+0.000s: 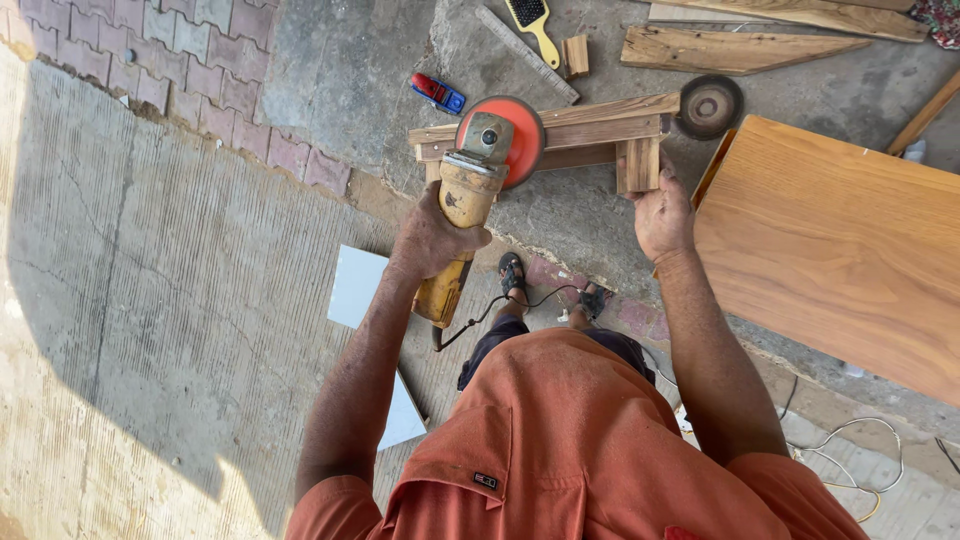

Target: The person uses an angle grinder to sand the edges and surfaces of wooden furniture components, including a drawer-like box, a small stool frame, and white-faced panels, repositioning and turning each piece by hand to grind different edges.

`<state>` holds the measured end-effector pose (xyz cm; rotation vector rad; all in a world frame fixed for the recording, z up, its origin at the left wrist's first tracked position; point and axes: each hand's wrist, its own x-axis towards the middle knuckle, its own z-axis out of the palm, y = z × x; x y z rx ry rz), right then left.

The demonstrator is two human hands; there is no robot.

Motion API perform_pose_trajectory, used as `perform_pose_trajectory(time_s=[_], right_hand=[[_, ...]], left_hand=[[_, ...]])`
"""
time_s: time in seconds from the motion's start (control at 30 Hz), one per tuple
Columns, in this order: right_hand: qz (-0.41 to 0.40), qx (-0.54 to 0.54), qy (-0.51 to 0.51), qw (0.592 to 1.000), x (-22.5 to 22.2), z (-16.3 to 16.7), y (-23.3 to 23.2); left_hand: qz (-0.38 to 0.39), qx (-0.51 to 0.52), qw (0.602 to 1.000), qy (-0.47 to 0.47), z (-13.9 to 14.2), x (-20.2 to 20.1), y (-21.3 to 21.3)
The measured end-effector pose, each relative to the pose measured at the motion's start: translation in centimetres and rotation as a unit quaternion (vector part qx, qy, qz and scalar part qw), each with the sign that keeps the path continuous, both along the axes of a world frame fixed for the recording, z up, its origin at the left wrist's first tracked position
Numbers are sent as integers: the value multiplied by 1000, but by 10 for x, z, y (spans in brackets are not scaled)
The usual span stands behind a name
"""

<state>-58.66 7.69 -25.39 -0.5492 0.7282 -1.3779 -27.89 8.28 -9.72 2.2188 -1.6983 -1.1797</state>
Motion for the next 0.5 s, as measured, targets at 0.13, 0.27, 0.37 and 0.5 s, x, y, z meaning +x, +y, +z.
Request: perform_pose_trajectory(time_s=[0.13,0.27,0.37,0.5], right_hand=[[-2,-35,-48,998,0,1,-3],[20,-51,-75,996,-3,3,-7],[32,-65,-71,995,-6,3,-7],[48,-38,-54,997,-10,6,-7]], left_hand=[[-55,-15,998,-5,1,-30,-12],[-90,-11,996,-7,5,-59,-28],[-115,-13,993,-17,7,-78,-39],[-136,-9,991,-3,7,-102,-50]])
